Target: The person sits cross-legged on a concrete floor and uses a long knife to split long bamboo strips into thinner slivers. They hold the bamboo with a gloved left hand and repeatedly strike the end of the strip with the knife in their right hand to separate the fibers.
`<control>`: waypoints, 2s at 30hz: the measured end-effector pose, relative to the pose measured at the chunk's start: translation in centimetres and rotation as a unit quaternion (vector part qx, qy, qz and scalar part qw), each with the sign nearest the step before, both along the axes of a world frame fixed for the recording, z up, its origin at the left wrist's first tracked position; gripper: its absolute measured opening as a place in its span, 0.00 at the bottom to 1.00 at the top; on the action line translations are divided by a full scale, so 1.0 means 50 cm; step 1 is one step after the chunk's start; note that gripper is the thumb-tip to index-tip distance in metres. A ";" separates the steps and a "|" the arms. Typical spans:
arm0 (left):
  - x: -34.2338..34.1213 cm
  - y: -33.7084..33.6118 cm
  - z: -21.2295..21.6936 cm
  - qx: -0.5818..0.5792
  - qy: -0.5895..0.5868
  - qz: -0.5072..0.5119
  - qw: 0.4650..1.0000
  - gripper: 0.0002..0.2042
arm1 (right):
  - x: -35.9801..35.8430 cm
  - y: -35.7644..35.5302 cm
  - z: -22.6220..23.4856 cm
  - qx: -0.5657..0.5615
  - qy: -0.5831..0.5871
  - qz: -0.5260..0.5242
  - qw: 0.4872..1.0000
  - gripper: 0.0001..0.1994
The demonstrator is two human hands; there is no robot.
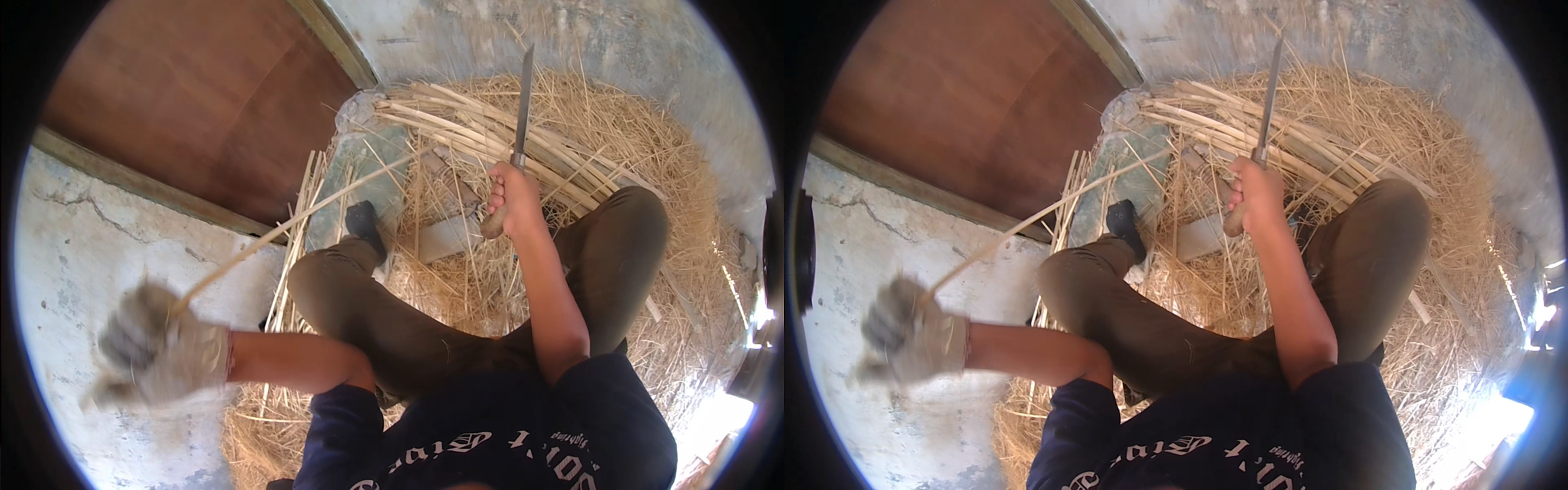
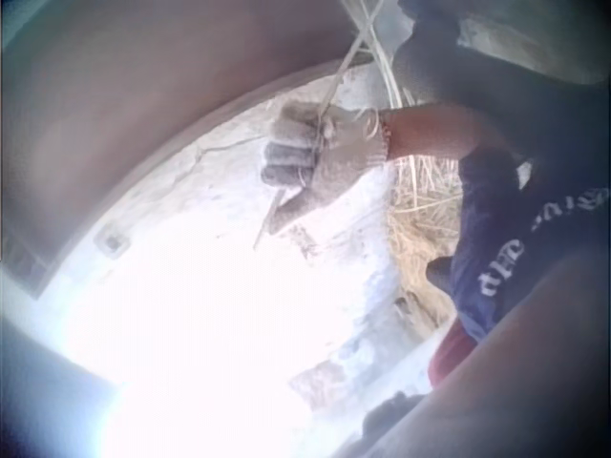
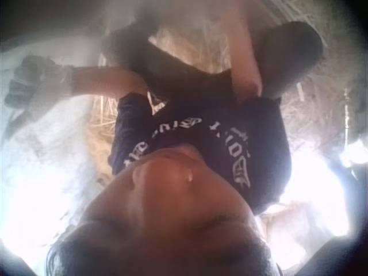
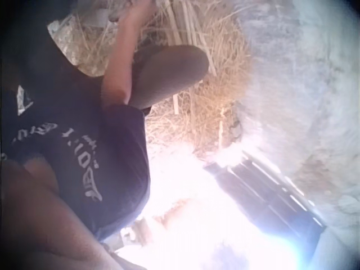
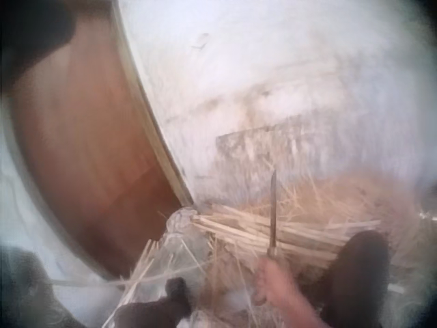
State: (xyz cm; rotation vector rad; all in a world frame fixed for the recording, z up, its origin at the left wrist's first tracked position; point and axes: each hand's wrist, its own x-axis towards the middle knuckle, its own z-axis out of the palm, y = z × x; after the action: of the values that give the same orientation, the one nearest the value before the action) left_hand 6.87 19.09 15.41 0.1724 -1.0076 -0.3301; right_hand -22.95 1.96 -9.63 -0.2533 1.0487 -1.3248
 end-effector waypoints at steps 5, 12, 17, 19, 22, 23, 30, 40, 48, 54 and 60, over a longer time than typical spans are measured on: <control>-0.111 -0.256 -0.083 0.180 -0.009 -0.037 0.983 0.35 | 0.001 0.075 0.049 -0.011 0.020 0.080 0.997 0.12; -0.121 -0.365 -0.146 0.247 -0.018 -0.010 0.969 0.37 | 0.024 0.174 -0.043 0.036 0.089 0.195 0.976 0.11; -0.127 -0.317 -0.091 0.229 -0.022 -0.022 0.973 0.35 | 0.053 0.183 -0.070 0.080 0.039 0.239 0.967 0.11; -0.124 -0.307 -0.083 0.230 -0.051 0.002 0.972 0.35 | 0.053 0.187 -0.073 0.083 0.044 0.251 0.963 0.11; -0.114 -0.262 -0.043 0.221 -0.060 0.028 0.973 0.32 | 0.067 0.193 -0.059 0.079 0.025 0.265 0.961 0.10; -0.120 -0.248 -0.035 0.227 -0.060 0.034 0.972 0.31 | 0.065 0.192 -0.061 0.084 0.031 0.263 0.961 0.10; -0.129 -0.295 -0.072 0.213 -0.165 -0.098 0.958 0.33 | 0.073 0.207 -0.061 0.083 0.026 0.295 0.952 0.10; -0.113 -0.449 -0.213 0.349 -0.069 -0.121 0.927 0.39 | 0.083 0.226 -0.034 0.030 0.113 0.330 0.937 0.11; -0.141 -0.501 -0.272 0.388 -0.036 -0.101 0.915 0.38 | 0.082 0.223 -0.081 -0.058 0.294 0.266 0.916 0.14; -0.145 -0.487 -0.279 0.364 -0.074 -0.150 0.916 0.37 | 0.088 0.243 -0.053 0.026 0.046 0.263 0.963 0.13; -0.160 -0.497 -0.290 0.375 0.013 -0.039 0.926 0.33 | 0.119 0.268 -0.080 0.055 0.057 0.336 0.938 0.13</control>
State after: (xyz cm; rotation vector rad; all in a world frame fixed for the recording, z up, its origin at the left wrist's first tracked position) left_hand -1.12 -5.77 0.92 0.8198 -0.8205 -0.7819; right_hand -17.03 15.38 -13.65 -0.5538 1.0034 -0.6367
